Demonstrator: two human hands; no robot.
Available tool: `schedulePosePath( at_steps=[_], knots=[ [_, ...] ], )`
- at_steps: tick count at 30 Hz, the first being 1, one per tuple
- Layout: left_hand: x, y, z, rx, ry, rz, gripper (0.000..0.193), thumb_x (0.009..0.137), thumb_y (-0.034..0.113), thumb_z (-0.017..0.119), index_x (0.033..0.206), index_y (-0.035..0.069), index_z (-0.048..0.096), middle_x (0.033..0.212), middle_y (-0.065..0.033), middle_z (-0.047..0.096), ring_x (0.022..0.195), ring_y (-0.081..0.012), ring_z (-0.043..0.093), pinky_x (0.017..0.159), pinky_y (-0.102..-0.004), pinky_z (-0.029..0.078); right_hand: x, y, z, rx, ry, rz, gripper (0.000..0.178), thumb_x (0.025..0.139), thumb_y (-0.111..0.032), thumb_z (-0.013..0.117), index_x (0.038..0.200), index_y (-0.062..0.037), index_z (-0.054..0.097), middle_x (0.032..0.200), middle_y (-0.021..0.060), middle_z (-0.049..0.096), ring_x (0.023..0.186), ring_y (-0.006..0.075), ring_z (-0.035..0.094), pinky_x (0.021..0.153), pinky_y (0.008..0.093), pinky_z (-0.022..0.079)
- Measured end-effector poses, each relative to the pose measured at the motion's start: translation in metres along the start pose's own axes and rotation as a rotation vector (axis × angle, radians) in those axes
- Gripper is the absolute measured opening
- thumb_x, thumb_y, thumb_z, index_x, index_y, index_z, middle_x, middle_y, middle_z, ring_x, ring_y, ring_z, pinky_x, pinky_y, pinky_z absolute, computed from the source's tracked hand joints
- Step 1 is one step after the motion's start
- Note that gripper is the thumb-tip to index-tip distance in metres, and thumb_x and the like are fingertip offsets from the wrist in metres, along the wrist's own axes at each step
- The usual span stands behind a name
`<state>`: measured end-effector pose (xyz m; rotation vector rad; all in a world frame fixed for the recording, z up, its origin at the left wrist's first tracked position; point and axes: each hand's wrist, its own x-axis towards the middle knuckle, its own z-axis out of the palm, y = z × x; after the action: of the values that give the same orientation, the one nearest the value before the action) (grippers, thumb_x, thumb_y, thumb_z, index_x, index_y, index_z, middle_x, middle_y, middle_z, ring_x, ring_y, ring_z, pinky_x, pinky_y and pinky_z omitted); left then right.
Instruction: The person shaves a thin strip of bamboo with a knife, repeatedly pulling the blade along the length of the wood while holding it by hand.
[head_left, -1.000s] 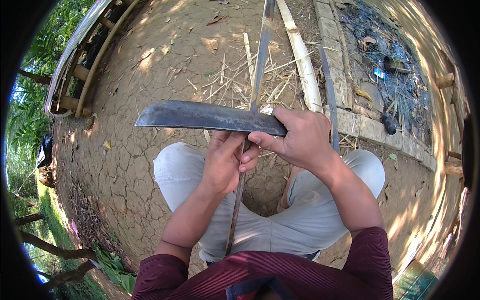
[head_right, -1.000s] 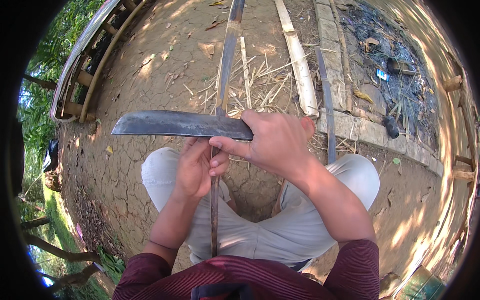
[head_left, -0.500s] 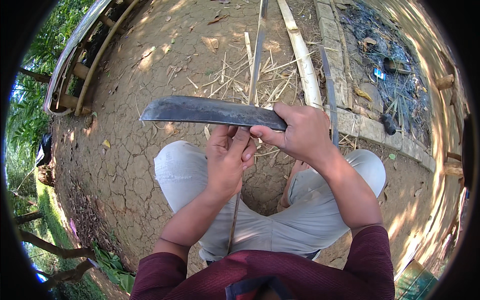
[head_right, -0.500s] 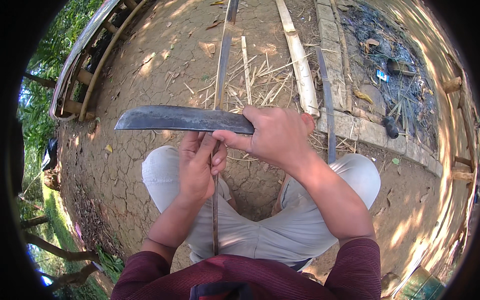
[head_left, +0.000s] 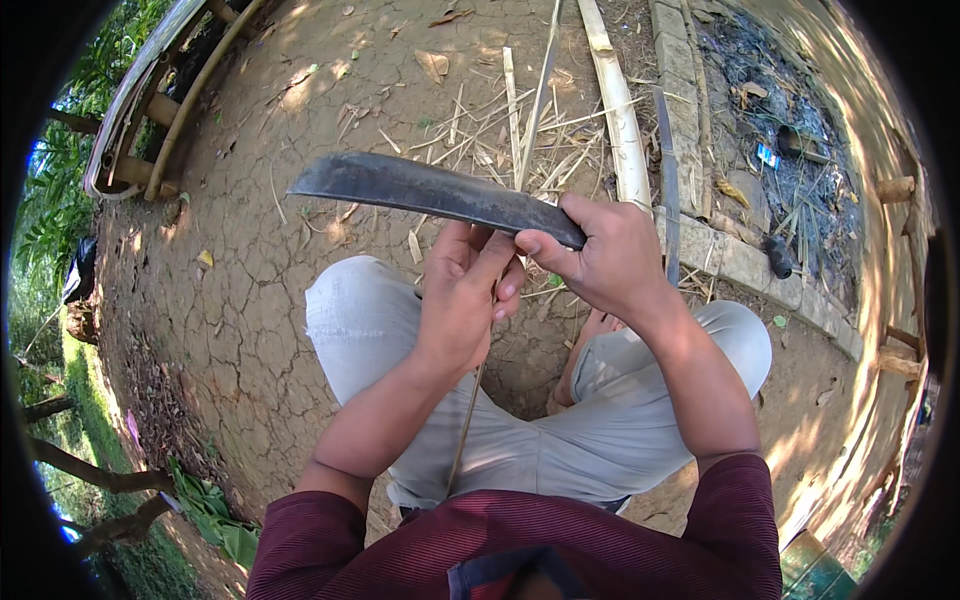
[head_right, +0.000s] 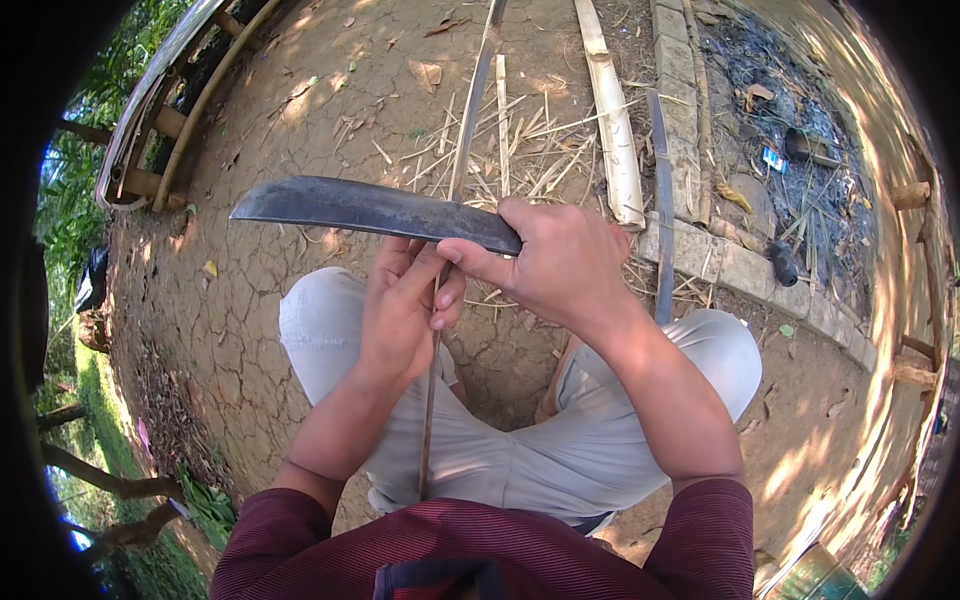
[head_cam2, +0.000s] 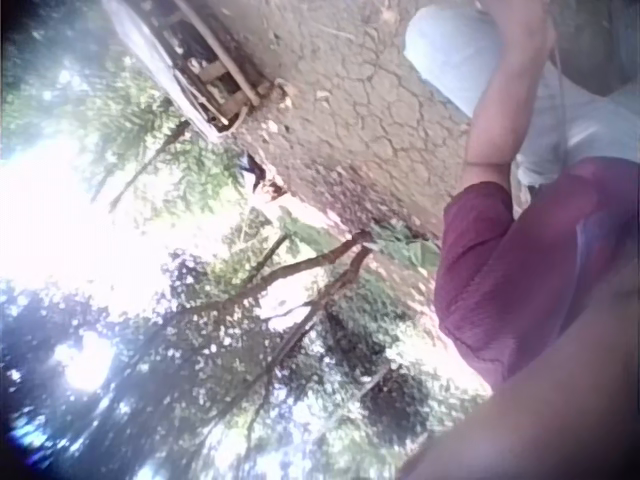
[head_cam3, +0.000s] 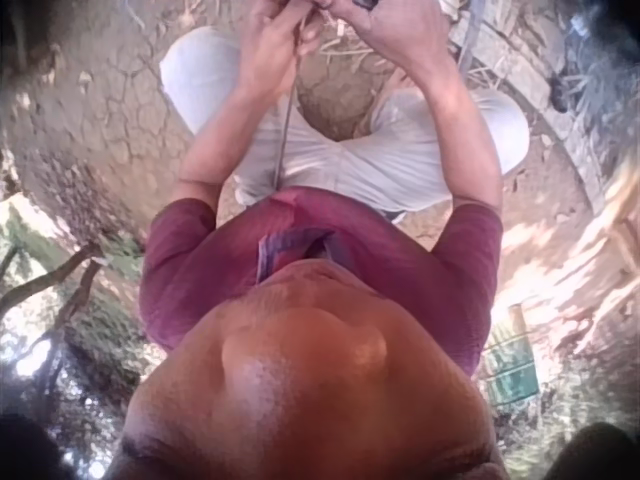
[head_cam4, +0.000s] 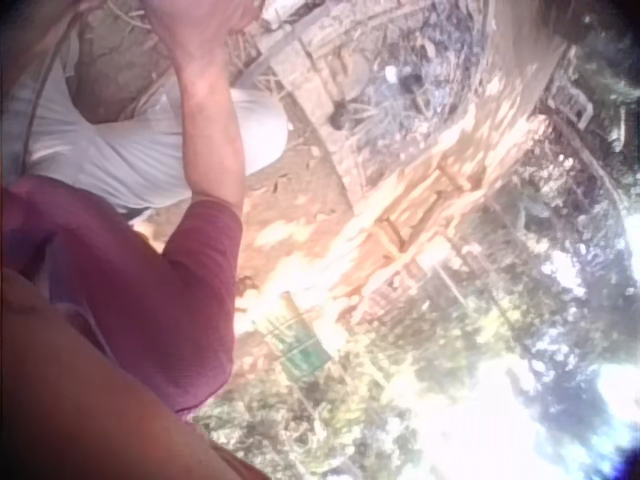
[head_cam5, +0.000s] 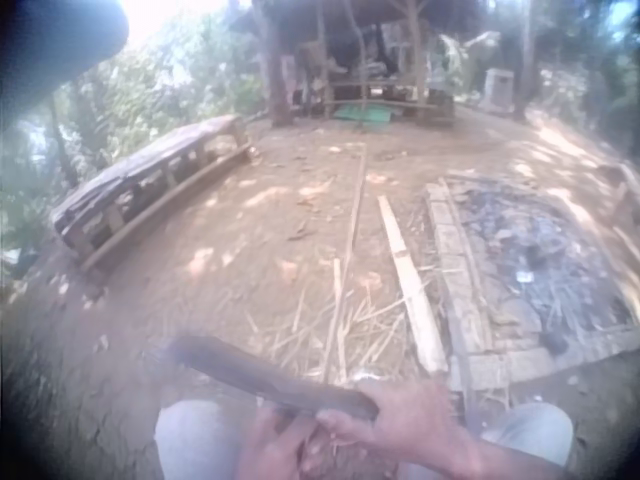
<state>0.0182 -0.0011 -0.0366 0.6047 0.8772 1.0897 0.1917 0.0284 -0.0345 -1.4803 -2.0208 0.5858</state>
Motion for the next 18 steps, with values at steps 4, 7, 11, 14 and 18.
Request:
schedulePosePath(
  at_steps=[4, 7, 11, 14, 18],
  knots=[
    [0.009, -0.002, 0.004, -0.030, 0.018, 0.051, 0.018, 0.099, 0.011, 0.057, 0.114, 0.004, 0.050, 0.093, -0.0041, 0.057, 0.059, -0.0057, 0.047, 0.042, -0.0195, 0.034, -0.001, 0.001, 0.010, 0.280, -0.047, 0.168, 0.055, 0.082, -0.053, 0.076, 0.076, 0.0003, 0.063, 0.054, 0.0055, 0.056, 0.046, 0.0145, 0.053, 0.044, 0.0287, 0.039],
    [0.012, 0.002, 0.002, -0.092, 0.043, -0.070, 0.023, 0.099, 0.013, 0.056, 0.118, 0.004, 0.047, 0.091, -0.0063, 0.058, 0.059, -0.0094, 0.048, 0.043, -0.0223, 0.037, 0.000, -0.006, 0.017, 0.618, -0.074, 0.323, 0.043, 0.085, -0.033, 0.079, 0.101, 0.0041, 0.063, 0.056, -0.0008, 0.053, 0.050, 0.0037, 0.046, 0.044, 0.0202, 0.032],
    [0.006, -0.005, -0.002, -0.143, 0.036, -0.101, 0.027, 0.102, 0.025, 0.047, 0.119, 0.005, 0.046, 0.097, -0.0079, 0.056, 0.065, -0.0157, 0.050, 0.051, -0.0285, 0.041, 0.004, -0.025, 0.019, 0.968, -0.126, 0.393, 0.028, 0.092, -0.022, 0.073, 0.099, 0.0031, 0.061, 0.056, 0.0010, 0.058, 0.045, 0.0065, 0.053, 0.041, 0.0225, 0.040],
    [0.005, -0.015, -0.018, -0.079, 0.047, -0.114, 0.031, 0.103, 0.030, 0.041, 0.117, 0.004, 0.051, 0.108, -0.0128, 0.060, 0.089, -0.0244, 0.059, 0.074, -0.0367, 0.050, 0.005, -0.026, 0.016, 0.928, -0.139, 0.453, 0.025, 0.090, -0.022, 0.075, 0.091, -0.0002, 0.062, 0.057, -0.0003, 0.057, 0.044, 0.0061, 0.051, 0.040, 0.0234, 0.039],
    [-0.012, -0.008, -0.068, -0.250, 0.205, -0.426, 0.044, 0.103, 0.034, 0.036, 0.128, 0.001, 0.052, 0.122, -0.0198, 0.059, 0.118, -0.0355, 0.057, 0.098, -0.0476, 0.046, 0.008, -0.014, 0.010, 0.920, 0.001, 0.541, 0.026, 0.087, -0.021, 0.077, 0.084, -0.0046, 0.057, 0.057, -0.0049, 0.046, 0.043, 0.0037, 0.038, 0.041, 0.0213, 0.030]
  ],
)
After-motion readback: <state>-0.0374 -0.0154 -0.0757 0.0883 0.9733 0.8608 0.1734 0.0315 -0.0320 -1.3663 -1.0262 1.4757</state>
